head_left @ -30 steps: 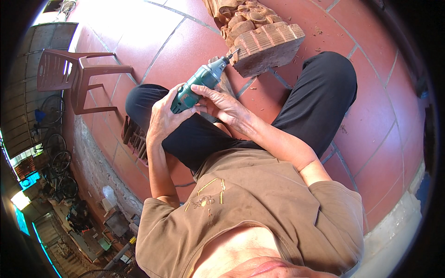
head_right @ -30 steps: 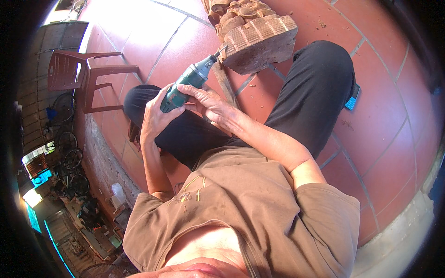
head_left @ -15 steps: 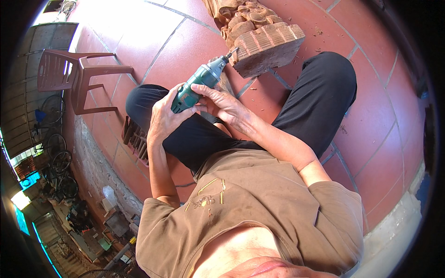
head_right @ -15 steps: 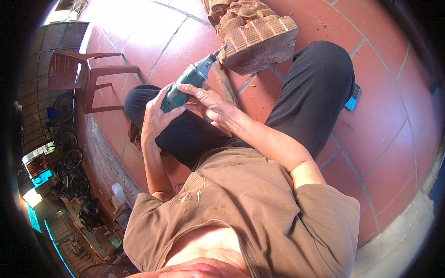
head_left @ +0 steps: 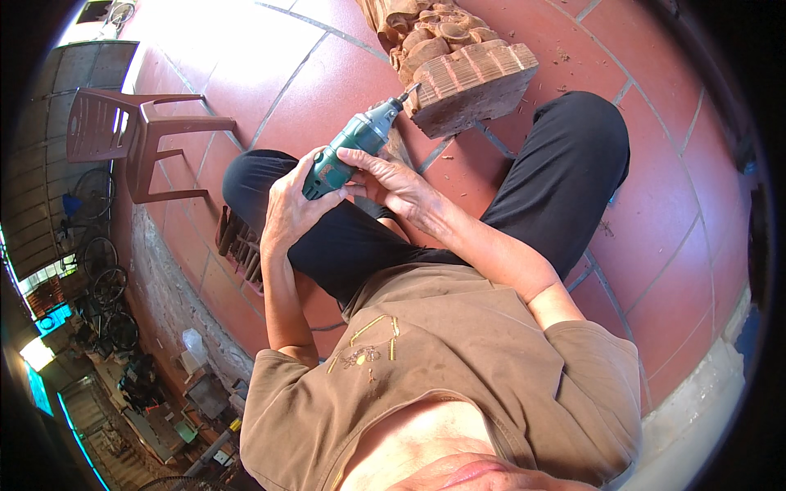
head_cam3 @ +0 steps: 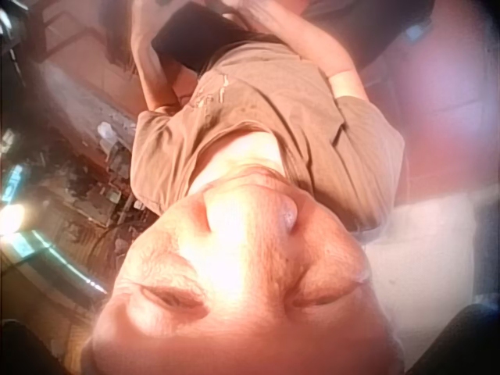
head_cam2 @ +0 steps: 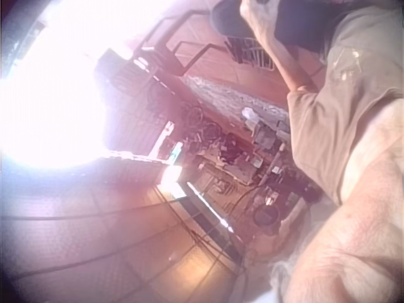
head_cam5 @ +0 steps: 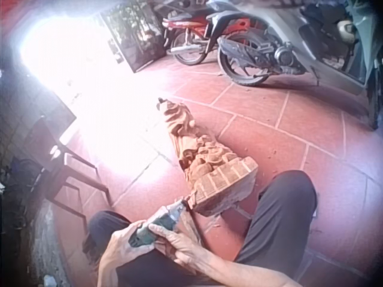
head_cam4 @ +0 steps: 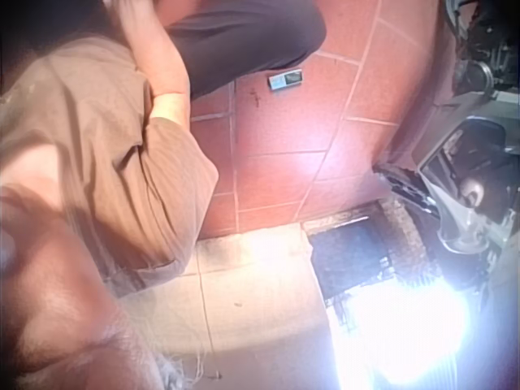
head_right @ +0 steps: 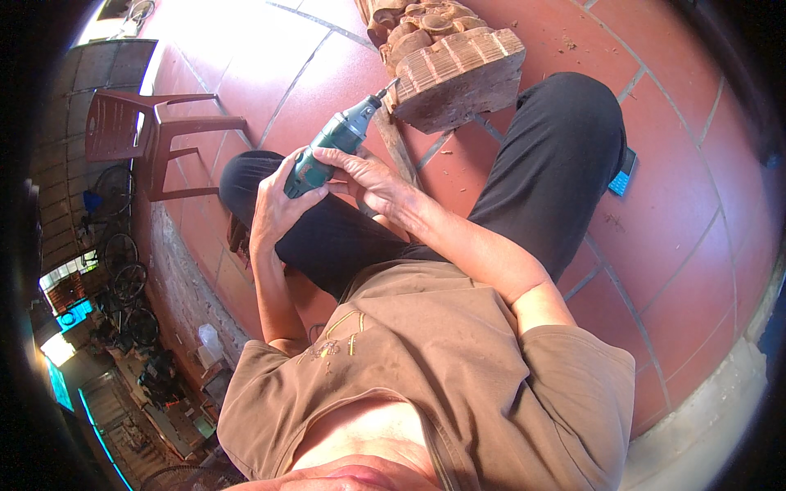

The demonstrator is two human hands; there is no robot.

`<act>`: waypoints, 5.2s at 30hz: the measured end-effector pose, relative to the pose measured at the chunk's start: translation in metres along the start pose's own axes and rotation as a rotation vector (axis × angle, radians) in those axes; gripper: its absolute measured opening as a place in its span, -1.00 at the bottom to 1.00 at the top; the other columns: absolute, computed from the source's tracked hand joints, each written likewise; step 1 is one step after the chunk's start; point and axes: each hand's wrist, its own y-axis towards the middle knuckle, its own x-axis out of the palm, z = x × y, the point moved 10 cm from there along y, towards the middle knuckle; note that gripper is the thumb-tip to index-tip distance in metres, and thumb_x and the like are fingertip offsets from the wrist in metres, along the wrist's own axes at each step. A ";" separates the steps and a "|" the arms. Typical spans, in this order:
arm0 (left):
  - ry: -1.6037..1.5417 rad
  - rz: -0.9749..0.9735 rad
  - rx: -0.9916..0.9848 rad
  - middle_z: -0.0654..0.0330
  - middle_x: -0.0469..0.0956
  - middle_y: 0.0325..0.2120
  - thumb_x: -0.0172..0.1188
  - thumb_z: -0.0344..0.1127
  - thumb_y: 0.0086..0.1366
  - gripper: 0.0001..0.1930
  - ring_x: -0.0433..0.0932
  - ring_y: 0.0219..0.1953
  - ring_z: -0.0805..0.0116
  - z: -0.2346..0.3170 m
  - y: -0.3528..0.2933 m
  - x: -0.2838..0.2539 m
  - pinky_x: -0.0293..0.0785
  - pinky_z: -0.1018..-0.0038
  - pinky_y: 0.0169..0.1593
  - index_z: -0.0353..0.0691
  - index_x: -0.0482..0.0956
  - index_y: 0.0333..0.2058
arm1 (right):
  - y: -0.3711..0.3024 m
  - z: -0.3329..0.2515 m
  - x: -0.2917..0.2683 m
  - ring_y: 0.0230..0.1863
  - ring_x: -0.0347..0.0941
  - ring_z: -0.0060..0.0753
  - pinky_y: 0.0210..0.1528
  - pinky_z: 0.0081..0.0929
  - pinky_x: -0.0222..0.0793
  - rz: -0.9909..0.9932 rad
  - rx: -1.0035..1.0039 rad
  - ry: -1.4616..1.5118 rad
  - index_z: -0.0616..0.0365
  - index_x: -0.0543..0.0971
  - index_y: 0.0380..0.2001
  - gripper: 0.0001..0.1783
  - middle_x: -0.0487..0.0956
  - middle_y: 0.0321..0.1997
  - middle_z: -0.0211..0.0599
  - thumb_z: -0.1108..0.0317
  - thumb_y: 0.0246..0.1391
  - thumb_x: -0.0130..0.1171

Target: The person carves a wooden block using a chisel and mallet, then switches to a rotary tool to refine details. The person holds the wood steady while striking the chisel and later guides the rotary tool along the surface.

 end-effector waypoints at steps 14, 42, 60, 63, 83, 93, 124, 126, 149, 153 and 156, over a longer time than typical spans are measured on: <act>0.041 0.044 -0.022 0.02 0.65 -0.25 0.46 -0.28 0.05 -0.36 0.64 -0.22 0.31 -0.004 0.000 0.000 0.52 0.41 -0.09 -0.26 0.45 0.12 | 0.003 -0.003 0.001 -0.15 0.59 -0.54 -0.02 -0.42 0.50 -0.027 -0.026 0.013 -0.02 0.55 -0.14 -0.68 0.65 -0.19 -0.48 0.17 0.10 0.38; 0.030 0.032 0.007 -0.02 0.66 -0.24 0.48 -0.22 0.02 -0.32 0.68 -0.19 0.08 -0.003 -0.001 0.000 0.56 0.33 -0.11 -0.19 0.44 0.13 | 0.000 -0.003 0.002 -0.11 0.57 -0.47 0.03 -0.30 0.49 -0.023 -0.029 0.002 -0.01 0.54 -0.11 -0.63 0.64 -0.16 -0.43 0.16 0.07 0.40; 0.000 -0.011 0.012 0.03 0.65 -0.28 0.47 -0.25 0.04 -0.34 0.66 -0.23 0.18 0.001 -0.003 0.000 0.54 0.38 -0.12 -0.21 0.44 0.13 | -0.005 0.002 0.001 -0.08 0.57 -0.53 0.03 -0.37 0.49 -0.005 -0.012 0.020 -0.04 0.54 -0.12 -0.67 0.64 -0.15 -0.47 0.20 0.08 0.40; -0.001 -0.013 0.014 0.05 0.65 -0.29 0.46 -0.26 0.04 -0.34 0.65 -0.26 0.27 0.000 -0.004 0.001 0.53 0.40 -0.13 -0.23 0.44 0.14 | -0.005 0.003 0.000 -0.08 0.57 -0.53 0.02 -0.38 0.50 0.000 -0.014 0.022 -0.04 0.54 -0.13 -0.68 0.64 -0.15 -0.46 0.22 0.09 0.40; 0.000 -0.043 0.034 0.06 0.65 -0.27 0.48 -0.25 0.01 -0.36 0.67 -0.22 0.18 0.002 -0.007 0.002 0.55 0.37 -0.11 -0.18 0.47 0.10 | -0.014 0.007 0.002 -0.10 0.57 -0.52 -0.01 -0.37 0.49 0.025 -0.034 0.090 -0.06 0.55 -0.14 -0.73 0.63 -0.16 -0.48 0.28 0.10 0.38; -0.018 -0.059 0.008 0.05 0.65 -0.25 0.48 -0.26 0.00 -0.35 0.67 -0.20 0.19 0.003 -0.009 0.001 0.54 0.37 -0.08 -0.18 0.47 0.11 | -0.018 0.008 0.005 -0.07 0.53 -0.52 0.02 -0.34 0.48 0.017 -0.039 0.081 -0.07 0.54 -0.12 -0.69 0.61 -0.14 -0.48 0.26 0.09 0.39; -0.006 -0.030 0.027 0.03 0.65 -0.27 0.48 -0.26 0.01 -0.33 0.68 -0.22 0.13 0.001 -0.007 0.001 0.55 0.37 -0.12 -0.19 0.44 0.12 | -0.014 0.003 0.007 -0.08 0.57 -0.46 0.04 -0.33 0.51 0.007 -0.027 0.080 -0.01 0.55 -0.15 -0.71 0.63 -0.16 -0.43 0.28 0.08 0.39; -0.003 -0.029 0.027 0.02 0.65 -0.27 0.48 -0.25 0.01 -0.33 0.68 -0.22 0.13 0.001 -0.007 0.001 0.55 0.36 -0.12 -0.19 0.44 0.13 | -0.013 0.003 0.006 -0.08 0.56 -0.46 0.05 -0.31 0.51 0.006 -0.029 0.075 -0.01 0.55 -0.15 -0.71 0.63 -0.15 -0.43 0.28 0.09 0.39; 0.003 0.014 0.023 0.01 0.65 -0.29 0.47 -0.21 0.05 -0.35 0.68 -0.24 0.15 0.003 -0.005 0.000 0.55 0.37 -0.14 -0.20 0.45 0.12 | -0.005 -0.002 0.001 -0.10 0.58 -0.54 0.01 -0.35 0.52 0.004 -0.045 -0.039 -0.05 0.54 -0.12 -0.68 0.64 -0.17 -0.47 0.15 0.11 0.37; -0.002 0.024 0.008 0.01 0.65 -0.29 0.47 -0.19 0.05 -0.35 0.68 -0.23 0.15 0.001 -0.004 0.000 0.55 0.36 -0.13 -0.21 0.45 0.11 | -0.005 -0.004 0.003 -0.12 0.58 -0.54 -0.02 -0.38 0.53 -0.004 -0.062 -0.043 -0.04 0.54 -0.13 -0.67 0.64 -0.18 -0.47 0.13 0.11 0.37; -0.007 0.025 0.010 0.00 0.66 -0.28 0.47 -0.19 0.05 -0.35 0.68 -0.23 0.14 0.001 -0.004 0.001 0.55 0.36 -0.13 -0.22 0.45 0.11 | -0.004 -0.004 0.001 -0.12 0.59 -0.55 -0.03 -0.40 0.54 0.001 -0.056 -0.045 -0.04 0.55 -0.13 -0.67 0.64 -0.18 -0.47 0.13 0.10 0.37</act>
